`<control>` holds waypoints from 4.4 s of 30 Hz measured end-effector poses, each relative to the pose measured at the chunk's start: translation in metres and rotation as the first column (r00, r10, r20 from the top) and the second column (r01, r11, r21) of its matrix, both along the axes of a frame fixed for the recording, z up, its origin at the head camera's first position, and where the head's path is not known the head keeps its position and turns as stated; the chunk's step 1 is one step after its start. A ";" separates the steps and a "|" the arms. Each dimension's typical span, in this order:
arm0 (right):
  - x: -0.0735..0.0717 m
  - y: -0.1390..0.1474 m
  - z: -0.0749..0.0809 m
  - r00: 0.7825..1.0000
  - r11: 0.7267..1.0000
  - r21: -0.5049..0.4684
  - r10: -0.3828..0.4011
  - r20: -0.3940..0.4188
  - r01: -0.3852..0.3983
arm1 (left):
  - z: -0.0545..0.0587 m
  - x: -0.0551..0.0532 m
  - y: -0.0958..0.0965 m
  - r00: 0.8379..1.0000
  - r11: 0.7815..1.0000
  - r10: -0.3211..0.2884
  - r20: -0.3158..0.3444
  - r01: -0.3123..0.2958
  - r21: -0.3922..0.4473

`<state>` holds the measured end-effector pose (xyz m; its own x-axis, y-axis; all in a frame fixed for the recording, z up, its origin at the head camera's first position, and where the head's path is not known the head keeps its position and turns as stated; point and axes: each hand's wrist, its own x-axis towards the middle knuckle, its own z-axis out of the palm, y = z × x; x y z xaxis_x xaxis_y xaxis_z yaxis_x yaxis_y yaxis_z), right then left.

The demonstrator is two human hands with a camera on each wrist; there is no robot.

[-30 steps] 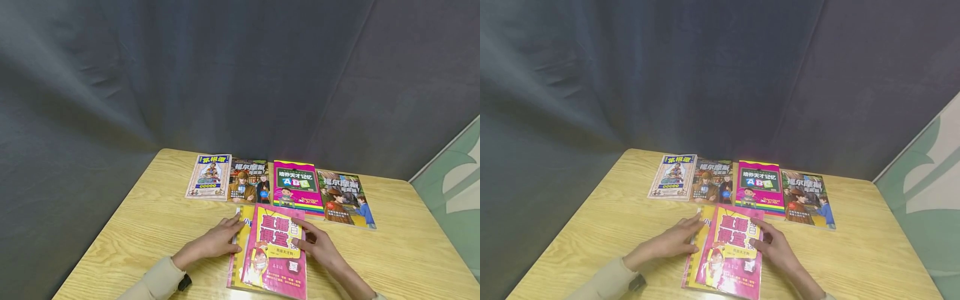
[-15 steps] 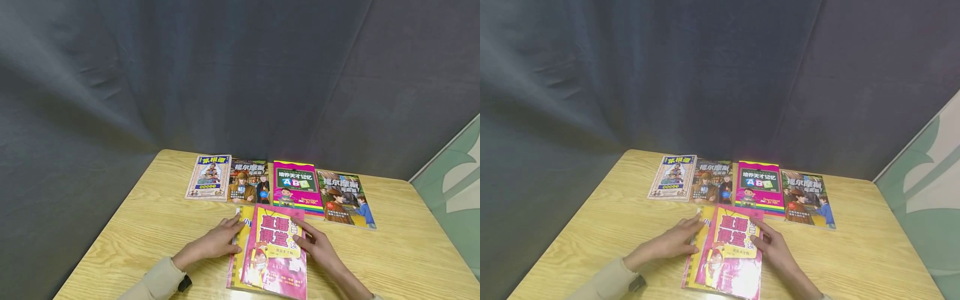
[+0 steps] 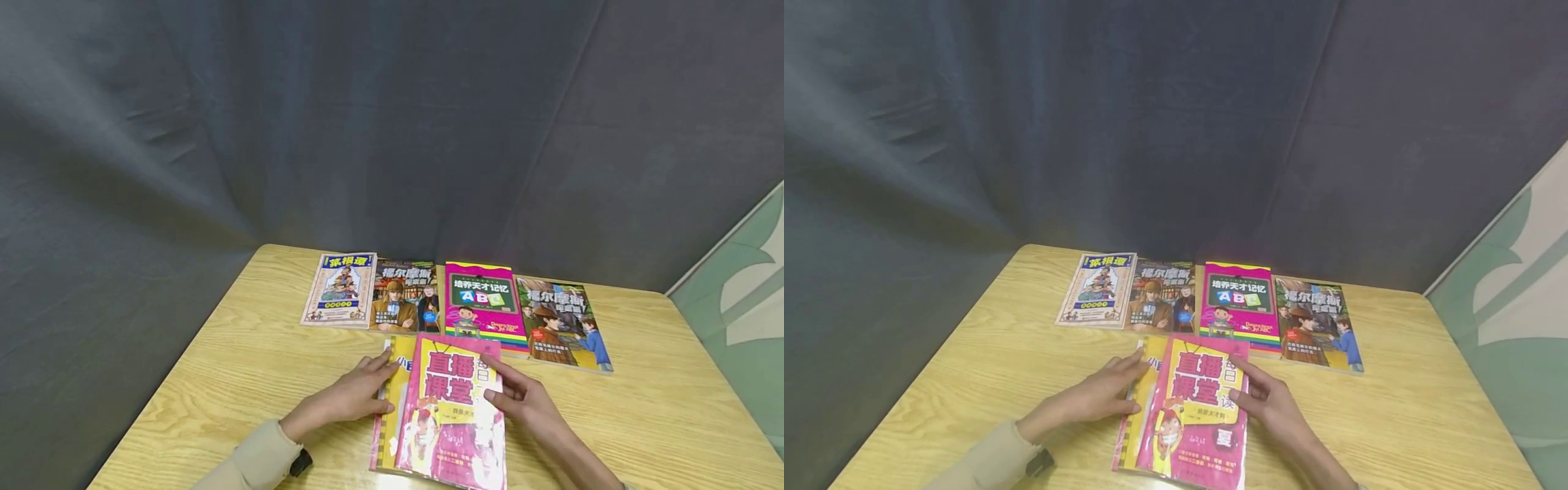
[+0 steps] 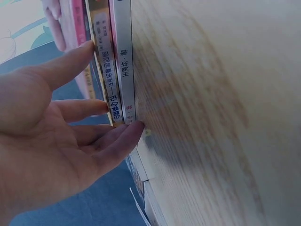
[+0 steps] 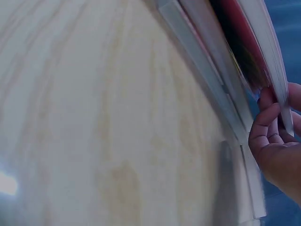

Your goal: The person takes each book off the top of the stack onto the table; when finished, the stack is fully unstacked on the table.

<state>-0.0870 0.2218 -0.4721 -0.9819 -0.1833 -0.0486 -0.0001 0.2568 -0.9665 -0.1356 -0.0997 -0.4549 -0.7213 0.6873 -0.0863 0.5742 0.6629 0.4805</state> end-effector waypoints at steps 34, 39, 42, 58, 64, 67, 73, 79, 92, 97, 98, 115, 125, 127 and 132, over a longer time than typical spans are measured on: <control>0.037 0.054 0.050 0.982 0.990 -0.120 -0.053 0.180 0.075 | -0.001 -0.002 0.000 1.000 1.000 0.006 0.000 -0.006 -0.001; 0.036 0.066 0.046 0.975 0.994 -0.074 -0.064 0.211 0.081 | -0.001 -0.001 0.000 1.000 1.000 0.007 -0.004 -0.007 -0.002; 0.034 0.075 0.042 0.953 0.992 -0.066 -0.083 0.291 0.106 | -0.001 -0.001 0.000 1.000 1.000 0.009 0.001 -0.009 -0.001; 0.030 0.094 0.019 0.920 0.993 -0.073 -0.052 0.389 0.088 | 0.001 -0.001 -0.001 1.000 1.000 -0.003 0.005 0.003 -0.005; 0.030 0.091 0.015 0.923 0.996 -0.051 -0.047 0.382 0.072 | 0.000 0.000 -0.001 1.000 1.000 0.000 0.014 0.000 -0.007; 0.030 0.091 0.015 0.925 0.997 -0.037 -0.045 0.378 0.063 | -0.001 0.000 -0.001 1.000 1.000 0.002 0.020 -0.002 -0.007; 0.031 0.094 0.018 0.928 0.999 -0.033 -0.021 0.373 0.036 | -0.001 0.000 -0.001 1.000 1.000 0.001 0.018 0.000 -0.011; 0.033 0.100 0.025 0.932 0.997 -0.073 0.041 0.359 -0.016 | -0.001 -0.001 -0.001 1.000 1.000 0.002 0.013 -0.002 -0.015; 0.038 0.107 0.029 0.929 0.996 0.088 -0.059 0.365 0.028 | 0.002 0.001 0.000 1.000 1.000 0.000 0.015 0.001 -0.012; 0.039 0.109 0.026 0.923 0.996 0.092 -0.052 0.382 0.017 | 0.001 0.001 -0.001 1.000 1.000 0.000 0.012 0.000 -0.012; 0.039 0.109 0.025 0.920 0.995 0.093 -0.055 0.389 0.020 | 0.001 0.001 -0.001 1.000 1.000 0.001 0.014 -0.001 -0.012; 0.038 0.111 0.015 0.913 0.992 0.121 -0.085 0.399 0.040 | -0.001 0.001 -0.001 1.000 1.000 0.002 0.016 -0.002 -0.009; 0.037 0.108 0.016 0.915 0.980 0.194 -0.114 0.386 0.041 | -0.001 0.001 -0.001 1.000 1.000 0.006 0.018 -0.005 -0.007; 0.037 0.108 0.017 0.918 0.980 0.197 -0.112 0.380 0.038 | -0.001 0.001 -0.001 1.000 1.000 0.006 0.017 -0.006 -0.006; 0.037 0.108 0.016 0.924 0.979 0.199 -0.108 0.368 0.035 | -0.001 0.001 -0.001 1.000 1.000 0.002 0.015 -0.002 -0.004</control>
<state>-0.0500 0.3294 -0.4557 -0.8948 -0.0655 -0.4417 0.3779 0.4162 -0.8270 -0.1345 -0.1008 -0.4559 -0.7211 0.6857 -0.0997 0.5659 0.6658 0.4863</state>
